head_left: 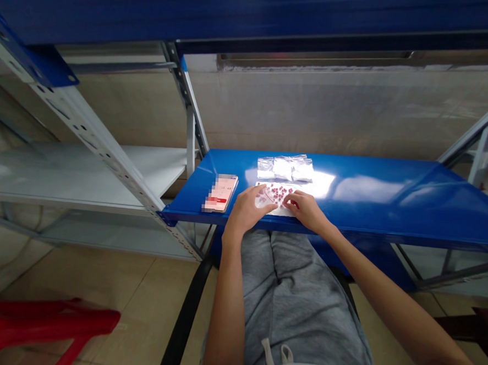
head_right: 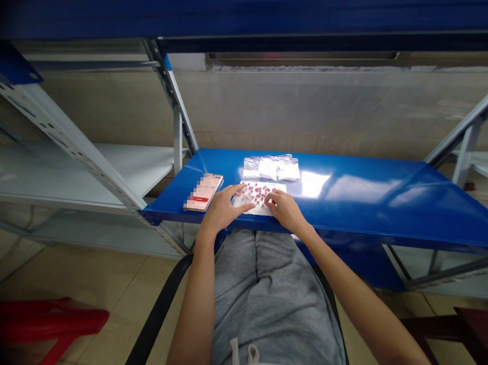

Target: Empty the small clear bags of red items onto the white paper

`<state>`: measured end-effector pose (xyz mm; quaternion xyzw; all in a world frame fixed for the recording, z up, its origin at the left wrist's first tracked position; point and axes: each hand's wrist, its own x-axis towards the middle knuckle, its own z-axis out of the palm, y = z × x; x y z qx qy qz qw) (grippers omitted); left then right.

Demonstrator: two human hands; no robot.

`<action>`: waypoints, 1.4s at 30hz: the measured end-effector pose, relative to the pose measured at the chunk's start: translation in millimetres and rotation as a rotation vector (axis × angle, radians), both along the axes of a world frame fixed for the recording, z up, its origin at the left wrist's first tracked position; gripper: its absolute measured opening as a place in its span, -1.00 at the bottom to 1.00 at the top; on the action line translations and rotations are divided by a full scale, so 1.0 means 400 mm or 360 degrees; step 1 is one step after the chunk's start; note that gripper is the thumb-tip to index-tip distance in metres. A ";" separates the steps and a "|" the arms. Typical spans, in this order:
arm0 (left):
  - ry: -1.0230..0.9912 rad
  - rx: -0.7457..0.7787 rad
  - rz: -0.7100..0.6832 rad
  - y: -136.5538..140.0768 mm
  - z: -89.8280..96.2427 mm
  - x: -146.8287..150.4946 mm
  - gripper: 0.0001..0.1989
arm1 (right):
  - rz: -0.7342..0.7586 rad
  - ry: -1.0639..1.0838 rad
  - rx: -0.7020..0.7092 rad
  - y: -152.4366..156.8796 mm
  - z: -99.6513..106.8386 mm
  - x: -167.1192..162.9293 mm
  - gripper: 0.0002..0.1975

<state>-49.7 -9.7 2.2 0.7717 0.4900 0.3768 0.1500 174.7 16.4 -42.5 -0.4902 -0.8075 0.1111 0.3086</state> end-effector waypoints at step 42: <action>0.0016 -0.0052 -0.0139 -0.008 0.009 0.053 -0.43 | -0.0131 0.0119 -0.0039 -0.013 0.040 0.004 -0.92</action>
